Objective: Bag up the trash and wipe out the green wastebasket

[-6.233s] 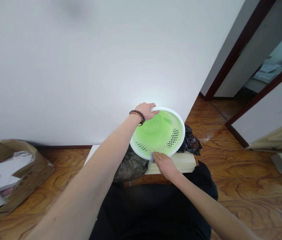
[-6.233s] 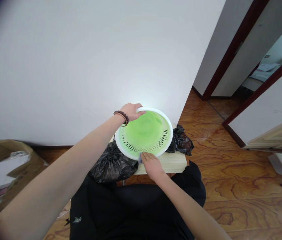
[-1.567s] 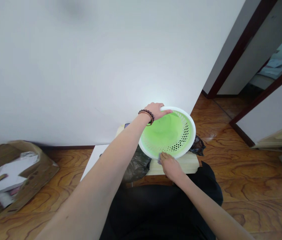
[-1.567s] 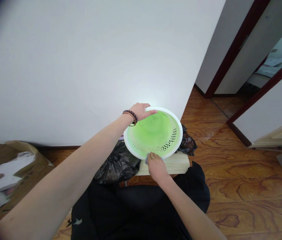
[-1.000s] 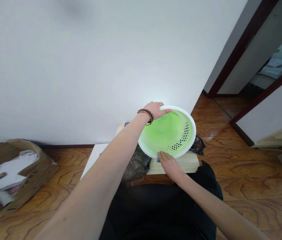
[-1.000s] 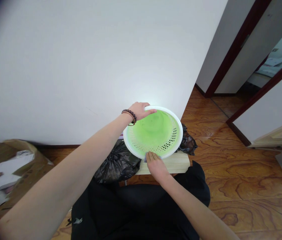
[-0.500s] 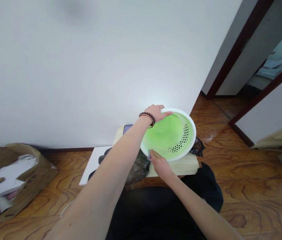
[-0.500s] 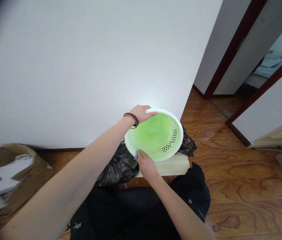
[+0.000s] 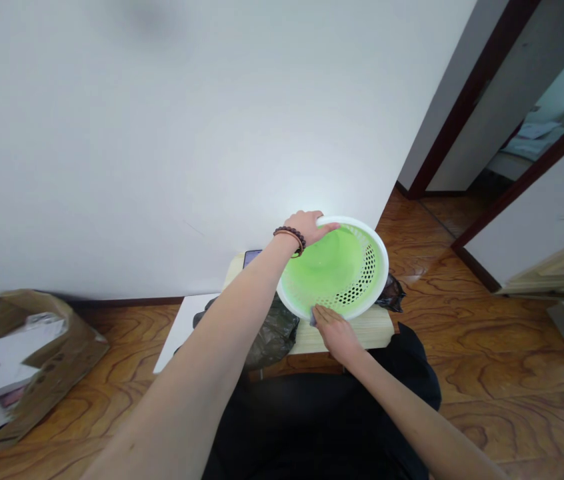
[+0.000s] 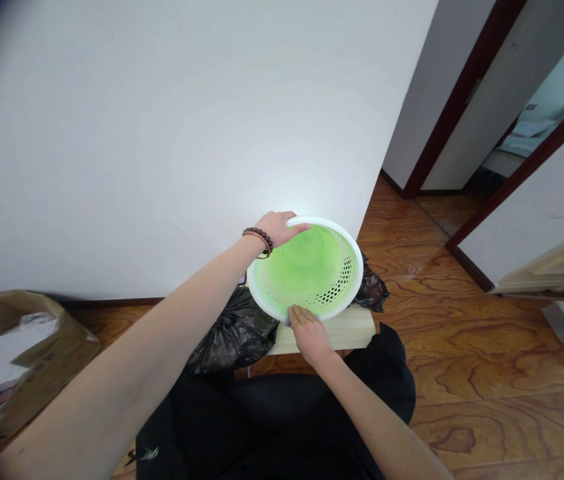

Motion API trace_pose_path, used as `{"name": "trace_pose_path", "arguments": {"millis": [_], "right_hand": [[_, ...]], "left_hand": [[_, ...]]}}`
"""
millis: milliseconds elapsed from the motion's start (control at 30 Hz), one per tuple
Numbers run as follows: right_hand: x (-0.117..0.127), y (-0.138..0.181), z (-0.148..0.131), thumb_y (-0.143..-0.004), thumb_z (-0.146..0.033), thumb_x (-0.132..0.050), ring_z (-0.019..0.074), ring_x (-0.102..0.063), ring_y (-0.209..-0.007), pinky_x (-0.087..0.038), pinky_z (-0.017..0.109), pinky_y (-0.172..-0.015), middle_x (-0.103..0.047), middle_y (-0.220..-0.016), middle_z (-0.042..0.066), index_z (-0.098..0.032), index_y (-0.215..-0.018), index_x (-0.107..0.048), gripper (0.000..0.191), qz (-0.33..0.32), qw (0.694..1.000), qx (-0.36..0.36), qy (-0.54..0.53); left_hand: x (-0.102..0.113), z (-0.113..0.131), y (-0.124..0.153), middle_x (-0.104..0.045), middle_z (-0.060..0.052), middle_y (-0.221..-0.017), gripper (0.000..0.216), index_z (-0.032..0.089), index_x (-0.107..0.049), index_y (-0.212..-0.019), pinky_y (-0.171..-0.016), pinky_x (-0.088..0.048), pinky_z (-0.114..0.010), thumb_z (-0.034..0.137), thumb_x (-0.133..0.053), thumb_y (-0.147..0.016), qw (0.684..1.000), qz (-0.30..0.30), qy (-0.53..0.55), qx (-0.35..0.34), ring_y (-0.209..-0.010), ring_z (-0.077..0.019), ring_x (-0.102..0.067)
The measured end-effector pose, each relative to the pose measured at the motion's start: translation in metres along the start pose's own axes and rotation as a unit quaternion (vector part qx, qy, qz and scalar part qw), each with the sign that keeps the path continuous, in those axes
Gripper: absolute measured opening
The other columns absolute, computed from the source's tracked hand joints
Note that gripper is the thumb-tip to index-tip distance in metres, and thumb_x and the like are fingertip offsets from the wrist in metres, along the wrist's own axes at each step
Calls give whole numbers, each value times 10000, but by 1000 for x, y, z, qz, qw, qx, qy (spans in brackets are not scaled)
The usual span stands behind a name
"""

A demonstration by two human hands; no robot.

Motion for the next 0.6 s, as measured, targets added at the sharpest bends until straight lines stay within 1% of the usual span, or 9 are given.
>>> {"name": "trace_pose_path", "arguments": {"millis": [67, 133, 267, 400, 500, 600], "right_hand": [[-3, -9, -12, -856, -80, -374, 199, -437, -1213, -360, 349, -1021, -475, -1307, 169, -53, -1304, -429, 452, 14, 1000, -9, -11], [-3, -13, -18, -857, -83, -368, 205, -442, -1209, -364, 357, -1020, -475, -1306, 172, -52, -1306, -427, 454, 24, 999, -17, -18], [1, -5, -13, -849, -80, -369, 196, -453, -1200, -380, 365, -1010, -489, -1301, 147, -89, -1315, -425, 469, 21, 999, 2, -37], [15, 8, -5, -824, -52, -391, 184, -450, -1202, -381, 356, -1008, -491, -1301, 139, -101, -1312, -428, 492, 9, 998, 36, -43], [30, 12, -1, -820, -45, -391, 188, -448, -1203, -379, 361, -1007, -491, -1300, 143, -102, -1308, -432, 492, 1, 998, 55, -36], [39, 10, 1, -819, -35, -382, 188, -461, -1191, -374, 357, -1007, -500, -1290, 152, -94, -1292, -447, 482, -14, 998, 57, -20]], "left_hand": [[1, -1, 0, -654, -73, -997, 748, 246, -578, -1074, -735, -437, -315, 781, -204, -708, 1000, -1, -1, -6, -894, -232, -593], [4, -2, 1, -655, -75, -1002, 766, 243, -577, -1086, -735, -436, -316, 783, -189, -707, 1000, -7, -10, -15, -904, -235, -591], [15, 0, 7, -656, -88, -985, 752, 237, -602, -1056, -741, -425, -324, 762, -178, -724, 998, -27, -63, -16, -913, -247, -589], [27, -2, 17, -653, -95, -965, 704, 263, -569, -1104, -751, -406, -351, 723, -167, -754, 993, -12, -119, 13, -906, -263, -591], [31, -3, 23, -649, -115, -956, 685, 243, -552, -1110, -758, -394, -376, 686, -144, -784, 989, 4, -147, 32, -908, -281, -589], [30, 0, 25, -646, -109, -980, 587, 242, -485, -1179, -761, -388, -389, 591, -159, -838, 989, 20, -144, 24, -908, -279, -588]]}}
Point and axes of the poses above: each hand's wrist, its own y-axis away from the middle knuckle, its own x-axis out of the back of the hand, z = x × y, the point moved 3 cm from there along -y, towards the middle knuckle
